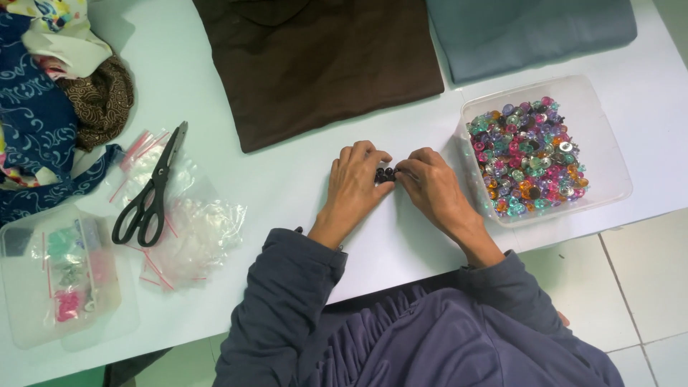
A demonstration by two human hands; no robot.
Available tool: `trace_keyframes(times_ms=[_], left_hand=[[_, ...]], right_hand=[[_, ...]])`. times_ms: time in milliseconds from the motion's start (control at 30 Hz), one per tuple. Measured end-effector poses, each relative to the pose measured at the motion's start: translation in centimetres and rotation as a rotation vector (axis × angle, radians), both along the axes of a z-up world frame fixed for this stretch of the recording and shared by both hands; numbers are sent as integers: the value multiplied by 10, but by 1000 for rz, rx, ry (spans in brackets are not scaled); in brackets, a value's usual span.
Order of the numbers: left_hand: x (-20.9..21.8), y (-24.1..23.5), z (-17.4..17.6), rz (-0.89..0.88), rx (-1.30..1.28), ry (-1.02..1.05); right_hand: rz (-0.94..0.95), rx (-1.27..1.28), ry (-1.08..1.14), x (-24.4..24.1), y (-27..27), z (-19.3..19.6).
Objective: Picking small decorative buttons from a container and placing them into small plastic zip-lock bags for packaging.
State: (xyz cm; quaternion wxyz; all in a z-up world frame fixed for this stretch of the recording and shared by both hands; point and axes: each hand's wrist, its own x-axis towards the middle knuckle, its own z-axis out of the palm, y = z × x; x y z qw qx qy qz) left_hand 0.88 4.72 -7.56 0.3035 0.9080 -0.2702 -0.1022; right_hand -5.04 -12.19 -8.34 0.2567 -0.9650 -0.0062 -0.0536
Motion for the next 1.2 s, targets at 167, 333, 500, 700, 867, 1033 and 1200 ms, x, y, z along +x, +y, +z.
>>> trace_keyframes(times_ms=[167,333,500,700,867,1033,1200], left_hand=[[0,1,-1,-13,32,-23],[-2,2,6,-21,71,-31],[-4,-6,29,-51,17,-74],[-12,-53,68,-175,-232,-294],[-30,-116,60,-370,-207,-275],[-40,-169,15,-513,97,-240],[-46,-187,17,-455,567,-320]], right_hand=[[17,10,-5,0,2,0],[20,32,-14,-4,3,6],[58,197,-219,-23,-1,38],[-11,82,-280,-60,-52,96],[-38,-70,-84,-72,-125,73],[1,-160,70,-69,-144,48],[-21,-329,168,-61,-142,39]])
